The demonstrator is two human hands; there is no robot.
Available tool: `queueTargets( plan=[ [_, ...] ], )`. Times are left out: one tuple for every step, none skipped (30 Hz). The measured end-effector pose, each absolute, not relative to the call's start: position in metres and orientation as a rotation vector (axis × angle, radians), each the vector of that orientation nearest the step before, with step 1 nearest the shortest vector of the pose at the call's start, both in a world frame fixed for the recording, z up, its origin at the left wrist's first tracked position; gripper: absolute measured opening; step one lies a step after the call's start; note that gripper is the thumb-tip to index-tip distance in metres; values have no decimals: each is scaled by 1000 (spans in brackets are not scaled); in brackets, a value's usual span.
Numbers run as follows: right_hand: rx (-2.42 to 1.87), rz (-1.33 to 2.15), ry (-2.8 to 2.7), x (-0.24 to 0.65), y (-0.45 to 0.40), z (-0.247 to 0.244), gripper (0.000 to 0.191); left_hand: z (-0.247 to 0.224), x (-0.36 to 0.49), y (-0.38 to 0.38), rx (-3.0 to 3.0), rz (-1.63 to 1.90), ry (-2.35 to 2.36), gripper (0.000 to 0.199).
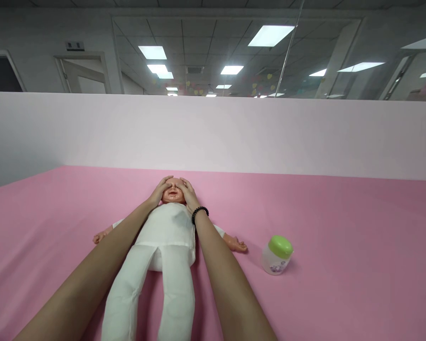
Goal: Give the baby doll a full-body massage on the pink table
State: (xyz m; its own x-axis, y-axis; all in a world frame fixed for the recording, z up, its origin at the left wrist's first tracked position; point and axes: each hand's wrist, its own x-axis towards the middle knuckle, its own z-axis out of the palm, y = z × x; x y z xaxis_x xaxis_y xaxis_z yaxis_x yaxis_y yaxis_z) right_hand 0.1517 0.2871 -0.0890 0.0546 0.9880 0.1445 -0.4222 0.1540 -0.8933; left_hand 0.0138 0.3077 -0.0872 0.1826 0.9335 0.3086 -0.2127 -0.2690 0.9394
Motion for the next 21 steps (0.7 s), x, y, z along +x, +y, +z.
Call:
queueTargets(
  plan=[
    [-787,1262,-939,152,286,-88,61,-87,14,306,1366,1327,753,57],
    [-789,1262,-943,151,285,-88,63,-86,14,305,1366,1325,751,59],
    [-791,1260,-946,151,284,-88,63,-86,13,304,1372,1327,752,60],
    [-793,1259,-951,151,283,-88,64,-86,13,303,1382,1331,755,60],
    [-795,1258,-954,151,283,-88,64,-86,13,302,1393,1338,760,59],
    [-796,1258,-954,151,283,-88,64,-86,13,302,1403,1342,764,59],
    [-796,1260,-953,151,283,-88,64,-86,13,303,1413,1343,768,58],
    [-794,1261,-953,151,283,-88,64,-86,13,303,1422,1343,771,58],
    [-793,1260,-953,151,284,-88,64,-87,13,304,1429,1344,778,57],
    [-795,1258,-954,151,284,-87,63,-87,13,306,1435,1346,787,56],
    [-799,1254,-956,151,284,-87,62,-88,13,307,1437,1346,794,55],
    [-806,1250,-958,151,284,-87,61,-89,13,309,1436,1346,796,54],
    [-813,1248,-957,151,284,-86,60,-90,13,310,1433,1346,795,53],
    [-820,1247,-954,151,284,-86,58,-91,13,312,1429,1345,790,53],
    [-828,1247,-950,151,283,-86,57,-91,13,313,1428,1348,784,52],
    [-833,1246,-946,151,283,-85,56,-92,13,315,1426,1355,777,51],
    [-834,1245,-944,151,283,-85,56,-92,13,316,1426,1361,772,51],
    [-835,1244,-943,151,283,-85,55,-93,13,317,1427,1367,771,50],
    [-835,1244,-945,151,283,-85,55,-93,13,317,1428,1369,771,50],
    [-835,1244,-947,151,284,-85,55,-93,13,317,1427,1369,771,49],
    [-833,1246,-948,151,284,-86,55,-93,13,317,1425,1370,770,49]
  ],
)
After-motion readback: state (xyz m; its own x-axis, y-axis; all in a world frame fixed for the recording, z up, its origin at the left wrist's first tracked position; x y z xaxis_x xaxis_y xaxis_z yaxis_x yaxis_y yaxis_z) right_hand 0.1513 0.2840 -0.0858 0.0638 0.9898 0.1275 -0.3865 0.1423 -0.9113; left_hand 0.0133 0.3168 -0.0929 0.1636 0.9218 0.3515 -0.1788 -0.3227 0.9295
